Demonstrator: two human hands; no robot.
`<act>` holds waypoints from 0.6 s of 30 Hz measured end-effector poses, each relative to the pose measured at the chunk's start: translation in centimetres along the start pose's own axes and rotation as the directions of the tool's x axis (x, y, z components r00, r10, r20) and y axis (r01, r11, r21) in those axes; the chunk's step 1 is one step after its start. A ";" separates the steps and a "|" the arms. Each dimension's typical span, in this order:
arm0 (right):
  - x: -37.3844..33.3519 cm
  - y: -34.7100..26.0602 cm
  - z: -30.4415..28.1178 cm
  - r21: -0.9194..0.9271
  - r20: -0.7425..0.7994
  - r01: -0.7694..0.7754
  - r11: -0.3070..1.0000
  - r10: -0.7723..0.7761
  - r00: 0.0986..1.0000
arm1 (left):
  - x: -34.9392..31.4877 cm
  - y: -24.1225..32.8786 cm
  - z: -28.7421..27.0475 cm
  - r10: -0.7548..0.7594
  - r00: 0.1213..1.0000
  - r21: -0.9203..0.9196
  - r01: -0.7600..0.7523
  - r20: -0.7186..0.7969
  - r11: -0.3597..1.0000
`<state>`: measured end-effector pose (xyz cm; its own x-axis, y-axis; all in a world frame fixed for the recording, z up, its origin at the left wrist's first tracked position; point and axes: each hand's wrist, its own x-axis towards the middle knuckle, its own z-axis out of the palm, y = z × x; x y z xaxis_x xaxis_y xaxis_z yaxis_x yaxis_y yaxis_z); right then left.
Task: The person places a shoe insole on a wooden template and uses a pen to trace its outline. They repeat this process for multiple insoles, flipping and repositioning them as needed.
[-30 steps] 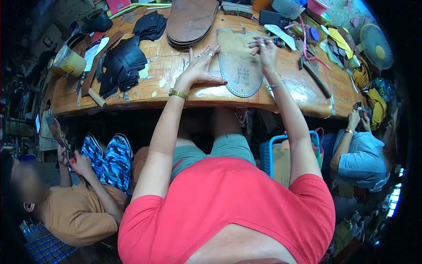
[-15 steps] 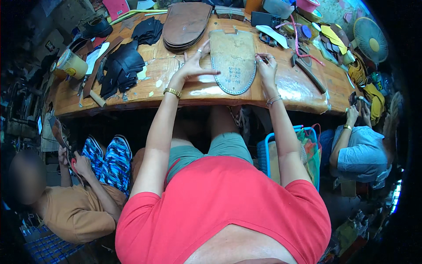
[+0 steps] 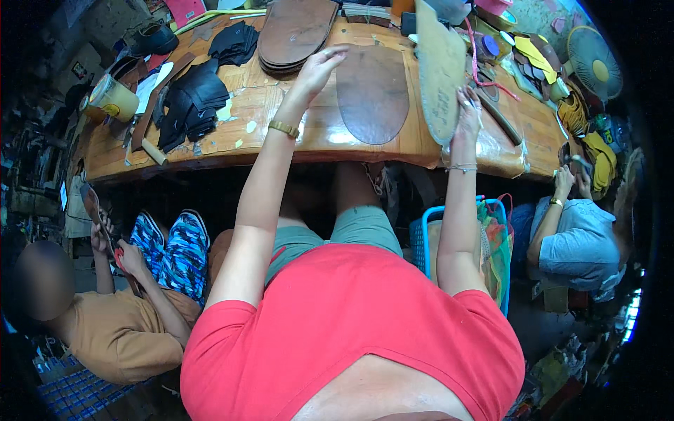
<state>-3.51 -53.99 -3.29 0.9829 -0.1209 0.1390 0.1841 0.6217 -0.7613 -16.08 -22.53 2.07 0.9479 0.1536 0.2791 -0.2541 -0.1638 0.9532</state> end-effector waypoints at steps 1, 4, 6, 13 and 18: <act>0.4 -0.4 -1.1 -0.008 -0.025 0.030 1.000 -0.030 0.999 | 1.4 -3.1 -1.3 -0.112 0.988 0.323 0.142 -0.111 0.936; 0.8 -1.2 -5.1 -0.006 -0.063 0.057 0.998 -0.057 0.996 | 1.1 -1.9 0.2 -0.258 0.940 0.695 0.339 -0.223 0.634; 0.5 -1.1 -6.1 -0.030 -0.083 0.079 0.996 -0.082 0.993 | 0.8 -3.1 1.8 -0.108 0.941 0.800 0.329 -0.320 0.502; -1.2 -1.7 -5.0 -0.020 -0.067 0.079 0.997 -0.080 0.995 | 1.3 -4.2 4.3 -0.082 0.880 0.752 0.444 -0.467 0.487; -1.7 -1.8 -4.8 -0.013 -0.053 0.091 0.996 -0.092 0.994 | 1.8 -4.1 4.6 -0.133 0.868 0.640 0.449 -0.479 0.623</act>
<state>-5.51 -58.64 -5.22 0.9601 -0.2184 0.1748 0.2732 0.5978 -0.7537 -12.42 -26.11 -1.83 0.7643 0.6217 0.1709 0.3902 -0.6571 0.6450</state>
